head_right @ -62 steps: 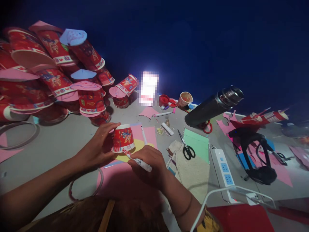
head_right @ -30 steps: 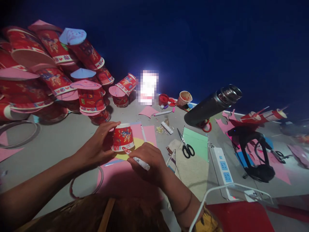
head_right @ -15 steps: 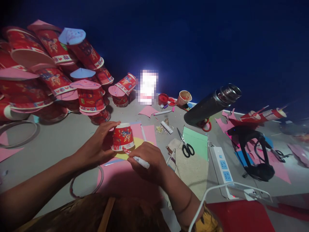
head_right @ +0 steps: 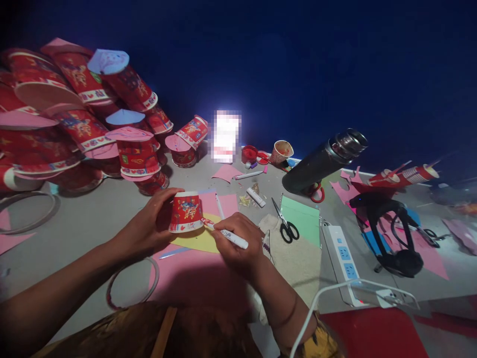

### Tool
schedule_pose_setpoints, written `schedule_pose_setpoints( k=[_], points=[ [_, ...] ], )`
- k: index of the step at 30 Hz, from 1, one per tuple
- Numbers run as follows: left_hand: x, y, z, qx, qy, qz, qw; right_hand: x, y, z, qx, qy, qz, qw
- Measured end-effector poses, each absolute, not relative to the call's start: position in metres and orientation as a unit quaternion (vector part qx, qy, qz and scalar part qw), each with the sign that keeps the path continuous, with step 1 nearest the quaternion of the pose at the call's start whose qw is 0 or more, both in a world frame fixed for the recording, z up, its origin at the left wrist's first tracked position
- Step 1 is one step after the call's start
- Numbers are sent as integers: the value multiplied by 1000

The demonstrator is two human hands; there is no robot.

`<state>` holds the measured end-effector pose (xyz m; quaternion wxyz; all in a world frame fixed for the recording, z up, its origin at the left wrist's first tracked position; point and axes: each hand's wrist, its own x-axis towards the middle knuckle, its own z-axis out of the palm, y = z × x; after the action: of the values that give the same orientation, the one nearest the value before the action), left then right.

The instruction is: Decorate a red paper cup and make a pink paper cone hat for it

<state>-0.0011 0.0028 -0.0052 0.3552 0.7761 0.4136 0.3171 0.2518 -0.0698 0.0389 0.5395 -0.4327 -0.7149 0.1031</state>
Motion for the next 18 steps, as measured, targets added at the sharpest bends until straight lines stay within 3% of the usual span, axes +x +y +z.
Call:
schedule_pose_setpoints(
  k=[18],
  points=[
    [-8,10,-13,728,421,301,449,247,-67,28,-402,-750,162,499]
  ],
)
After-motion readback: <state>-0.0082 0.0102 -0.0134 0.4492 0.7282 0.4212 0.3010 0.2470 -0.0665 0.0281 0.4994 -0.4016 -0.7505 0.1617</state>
